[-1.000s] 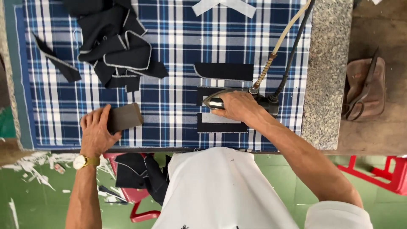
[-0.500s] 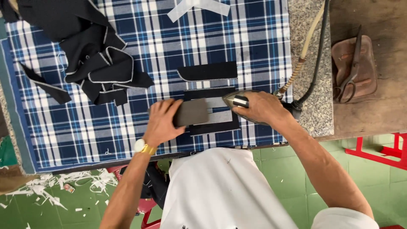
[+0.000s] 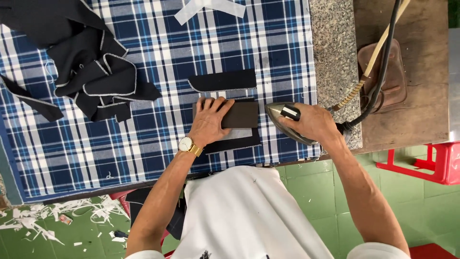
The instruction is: The person irons several small rectangular fabric pieces on a plaid-covered work surface. They use a steam iron and a wooden pressing block, then measure and mark the pieces with a ruler and pen before folding and stacking them.
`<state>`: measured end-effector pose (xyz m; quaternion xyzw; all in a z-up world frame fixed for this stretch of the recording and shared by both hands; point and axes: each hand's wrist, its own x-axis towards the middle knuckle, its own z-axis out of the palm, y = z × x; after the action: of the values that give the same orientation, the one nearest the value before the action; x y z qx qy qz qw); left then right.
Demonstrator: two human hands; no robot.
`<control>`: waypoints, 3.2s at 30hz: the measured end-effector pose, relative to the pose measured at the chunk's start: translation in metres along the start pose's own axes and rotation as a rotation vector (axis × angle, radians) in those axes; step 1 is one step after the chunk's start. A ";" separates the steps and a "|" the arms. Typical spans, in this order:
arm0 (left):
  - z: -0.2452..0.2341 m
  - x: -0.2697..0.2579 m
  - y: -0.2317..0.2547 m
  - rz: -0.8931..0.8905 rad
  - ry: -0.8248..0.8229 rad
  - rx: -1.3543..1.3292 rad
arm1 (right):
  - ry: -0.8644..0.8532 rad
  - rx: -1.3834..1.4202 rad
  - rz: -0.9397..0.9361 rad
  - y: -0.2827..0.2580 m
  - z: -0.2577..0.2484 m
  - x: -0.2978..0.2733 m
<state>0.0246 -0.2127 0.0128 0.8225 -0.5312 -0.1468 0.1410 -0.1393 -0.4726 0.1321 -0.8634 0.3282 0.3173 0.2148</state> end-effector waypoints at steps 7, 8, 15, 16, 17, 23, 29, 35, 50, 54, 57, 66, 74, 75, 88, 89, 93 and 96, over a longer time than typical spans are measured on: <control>-0.045 -0.041 -0.016 -0.083 0.003 -0.023 | 0.066 0.094 -0.011 0.011 0.010 -0.002; -0.054 -0.055 -0.025 -0.152 0.046 0.006 | 0.088 0.132 -0.005 0.012 0.011 -0.004; -0.051 -0.179 -0.132 -0.340 0.354 0.256 | 0.101 0.218 -0.058 -0.015 0.004 -0.013; -0.048 -0.185 -0.135 -0.358 0.357 0.253 | 0.094 0.205 -0.069 -0.031 0.004 -0.016; -0.046 -0.189 -0.140 -0.335 0.376 0.268 | 0.090 0.195 -0.153 -0.048 0.006 -0.019; -0.034 -0.190 -0.147 -0.328 0.435 0.376 | -0.068 0.071 -0.477 -0.167 0.004 -0.032; -0.032 -0.191 -0.150 -0.319 0.430 0.377 | -0.023 -0.092 -0.710 -0.224 0.051 0.020; -0.031 -0.192 -0.148 -0.336 0.429 0.386 | -0.035 -0.103 -0.750 -0.228 0.061 0.036; -0.041 -0.189 -0.138 -0.271 0.424 0.265 | -0.091 -0.106 -0.575 -0.193 0.042 0.020; -0.036 -0.165 -0.116 -0.145 0.432 0.147 | -0.126 -0.109 -0.453 -0.157 0.034 0.014; -0.025 -0.123 -0.089 -0.007 0.461 0.056 | -0.117 -0.066 -0.358 -0.139 0.009 -0.006; 0.014 -0.035 -0.025 0.227 0.318 -0.029 | -0.030 0.011 -0.029 -0.052 -0.011 0.000; -0.007 -0.060 -0.025 0.131 0.258 -0.038 | 0.179 0.133 0.034 0.006 0.009 0.016; -0.014 -0.071 -0.028 0.079 0.269 -0.024 | 0.209 0.160 0.035 0.005 0.009 0.016; -0.016 -0.167 -0.094 -0.319 0.467 0.313 | 0.116 0.109 -0.434 -0.180 -0.022 0.027; -0.015 -0.167 -0.094 -0.336 0.457 0.302 | 0.107 0.074 -0.490 -0.196 -0.018 0.040; -0.013 -0.165 -0.094 -0.364 0.440 0.307 | 0.124 0.014 -0.617 -0.245 -0.013 0.081; -0.013 -0.166 -0.093 -0.376 0.430 0.304 | 0.060 -0.019 -0.649 -0.254 -0.010 0.096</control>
<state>0.0423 -0.0228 0.0042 0.9299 -0.3440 0.0878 0.0958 0.0987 -0.3439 0.1146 -0.9339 0.0392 0.2099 0.2869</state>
